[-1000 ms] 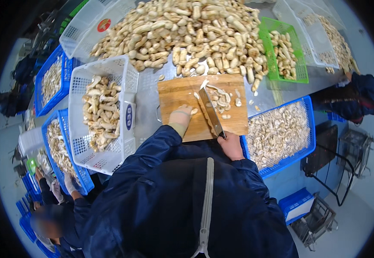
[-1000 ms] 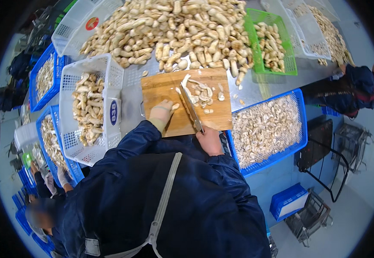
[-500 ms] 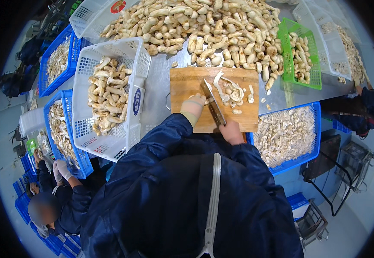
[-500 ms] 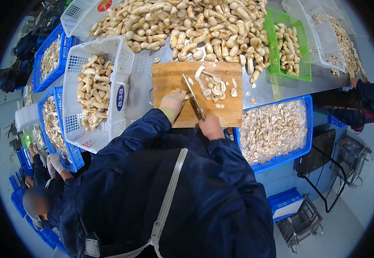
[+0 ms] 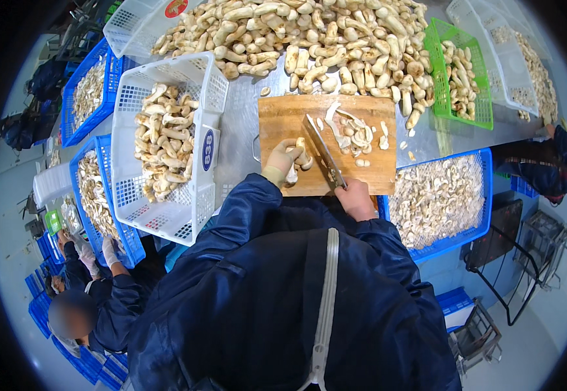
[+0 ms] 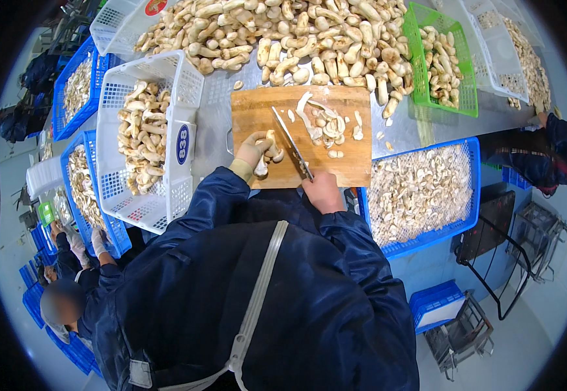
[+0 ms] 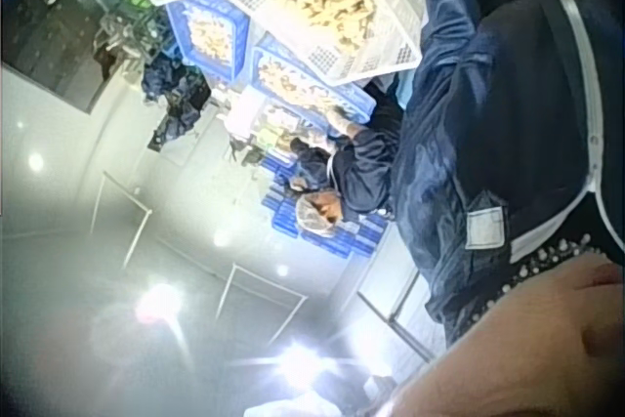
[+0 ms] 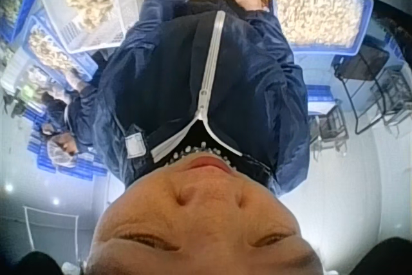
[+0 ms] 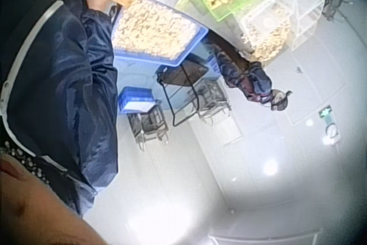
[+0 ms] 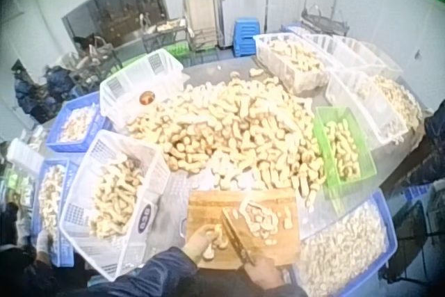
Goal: The person is slicing mushrooms on a wooden cutting board using a cleaver and moving the sliced pieces into a blue bin.
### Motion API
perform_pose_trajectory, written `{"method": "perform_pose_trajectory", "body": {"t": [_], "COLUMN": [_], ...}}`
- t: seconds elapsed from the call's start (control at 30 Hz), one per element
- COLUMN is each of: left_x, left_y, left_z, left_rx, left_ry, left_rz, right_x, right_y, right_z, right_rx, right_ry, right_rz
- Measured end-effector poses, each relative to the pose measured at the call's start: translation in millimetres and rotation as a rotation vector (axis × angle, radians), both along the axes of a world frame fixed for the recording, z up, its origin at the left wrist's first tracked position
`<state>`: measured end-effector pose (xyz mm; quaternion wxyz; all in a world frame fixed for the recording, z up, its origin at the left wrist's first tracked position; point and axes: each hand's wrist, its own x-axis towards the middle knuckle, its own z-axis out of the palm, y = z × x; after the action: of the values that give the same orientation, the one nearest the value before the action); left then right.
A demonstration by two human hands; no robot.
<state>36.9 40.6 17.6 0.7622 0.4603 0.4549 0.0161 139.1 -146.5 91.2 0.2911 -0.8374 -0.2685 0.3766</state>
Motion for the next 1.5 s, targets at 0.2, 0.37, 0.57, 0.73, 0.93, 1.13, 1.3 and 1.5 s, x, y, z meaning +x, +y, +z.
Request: {"method": "perform_pose_trajectory", "body": {"t": [0.2,0.37,0.57,0.73,0.93,1.13,1.3,1.5], "left_x": [-0.3,1.7,12.2,-23.3,10.8,14.7,23.9,2.8], "left_y": [-6.0,-6.1,4.8,21.0,2.3,5.4,2.6,2.6], "left_z": [13.1,-1.7,-43.5,-155.7,-61.4,-23.6,5.8,5.8], "left_rx": [0.246,0.185,0.608,0.971,0.254,0.118,0.193,-0.008], "left_ry": [0.304,0.346,0.538,0.439,0.339,0.376,0.436,0.201], "left_rz": [-0.006,-0.013,-0.428,-0.858,-0.250,-0.158,-0.204,-0.046], "right_x": [-11.3,-13.6,-29.1,-41.4,-33.3,-32.0,-5.5,17.2], "right_y": [4.4,13.2,0.3,-13.2,-22.2,-6.3,37.6,19.3], "right_z": [-8.6,-8.1,21.5,35.6,33.8,0.3,-32.3,-33.7], "right_rx": [-0.024,-0.071,0.011,-0.089,-0.156,0.017,-0.083,-0.109], "right_ry": [-0.033,-0.046,-0.261,-0.090,-0.052,-0.150,-0.065,0.078], "right_rz": [0.058,0.101,0.146,0.117,0.075,0.046,0.084,-0.152]}}
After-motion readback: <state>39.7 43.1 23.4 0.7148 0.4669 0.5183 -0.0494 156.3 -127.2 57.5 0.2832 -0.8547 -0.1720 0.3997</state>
